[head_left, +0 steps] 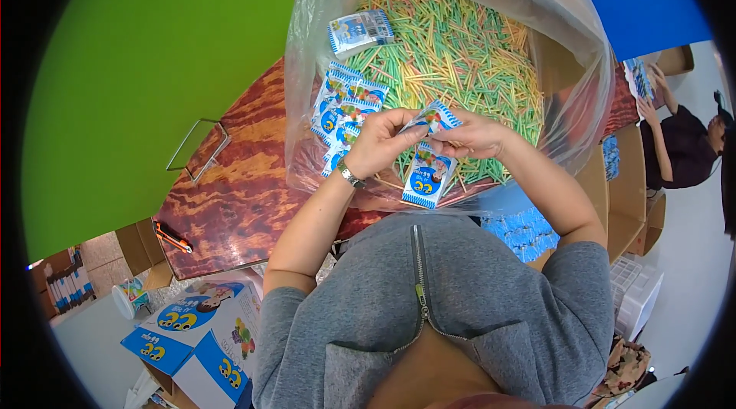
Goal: Sorting small blue packets from a bag of shredded filler and placing them into a cardboard box.
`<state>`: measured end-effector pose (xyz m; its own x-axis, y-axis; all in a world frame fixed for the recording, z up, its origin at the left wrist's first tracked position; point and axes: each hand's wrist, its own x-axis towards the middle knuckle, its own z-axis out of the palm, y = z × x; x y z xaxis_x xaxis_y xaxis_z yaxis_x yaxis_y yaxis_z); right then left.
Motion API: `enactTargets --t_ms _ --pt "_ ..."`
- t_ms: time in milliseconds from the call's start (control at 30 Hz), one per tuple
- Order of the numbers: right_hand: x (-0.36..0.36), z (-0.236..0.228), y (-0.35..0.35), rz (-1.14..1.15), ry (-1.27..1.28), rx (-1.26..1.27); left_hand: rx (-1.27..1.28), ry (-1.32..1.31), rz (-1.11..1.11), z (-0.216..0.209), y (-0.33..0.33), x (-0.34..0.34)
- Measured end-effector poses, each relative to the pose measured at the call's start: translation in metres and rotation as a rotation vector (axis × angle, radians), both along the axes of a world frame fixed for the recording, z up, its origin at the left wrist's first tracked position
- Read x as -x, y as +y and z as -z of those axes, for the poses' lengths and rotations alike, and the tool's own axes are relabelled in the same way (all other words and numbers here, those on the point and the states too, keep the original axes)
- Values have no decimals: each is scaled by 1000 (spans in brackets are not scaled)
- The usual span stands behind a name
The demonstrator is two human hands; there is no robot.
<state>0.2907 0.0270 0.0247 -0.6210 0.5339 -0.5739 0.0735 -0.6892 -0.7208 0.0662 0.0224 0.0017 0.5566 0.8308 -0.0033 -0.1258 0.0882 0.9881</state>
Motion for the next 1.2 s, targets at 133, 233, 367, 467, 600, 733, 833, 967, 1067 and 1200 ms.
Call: enactTargets --t_ms 133,233,367,467,600,733,833,967,1067,1200 --pt "1 -5 -1 -76 -89 -123 -76 -170 -63 2 -6 2" --pt "-5 -13 27 -130 -258 -338 -5 -112 -313 2 -2 19" --pt "8 -8 58 -327 -989 -1324 109 -26 -445 -1 -2 28" --pt "21 -3 67 -484 -1184 -1396 78 59 -464 3 -8 27" --pt "29 -4 71 -641 -1306 -1412 139 -55 -493 8 -13 22" --pt "17 -14 69 -392 -1223 -1492 55 82 -427 14 -13 28" --pt "-1 -20 71 -122 -534 -1001 -41 211 -467 26 -11 29" --pt "6 -27 42 330 75 -141 -155 243 -493 32 -8 26" --pt "13 -34 35 463 108 18 -158 244 -529 27 -9 23" --pt "15 -71 40 99 -88 -251 -247 301 -581 25 -8 21"
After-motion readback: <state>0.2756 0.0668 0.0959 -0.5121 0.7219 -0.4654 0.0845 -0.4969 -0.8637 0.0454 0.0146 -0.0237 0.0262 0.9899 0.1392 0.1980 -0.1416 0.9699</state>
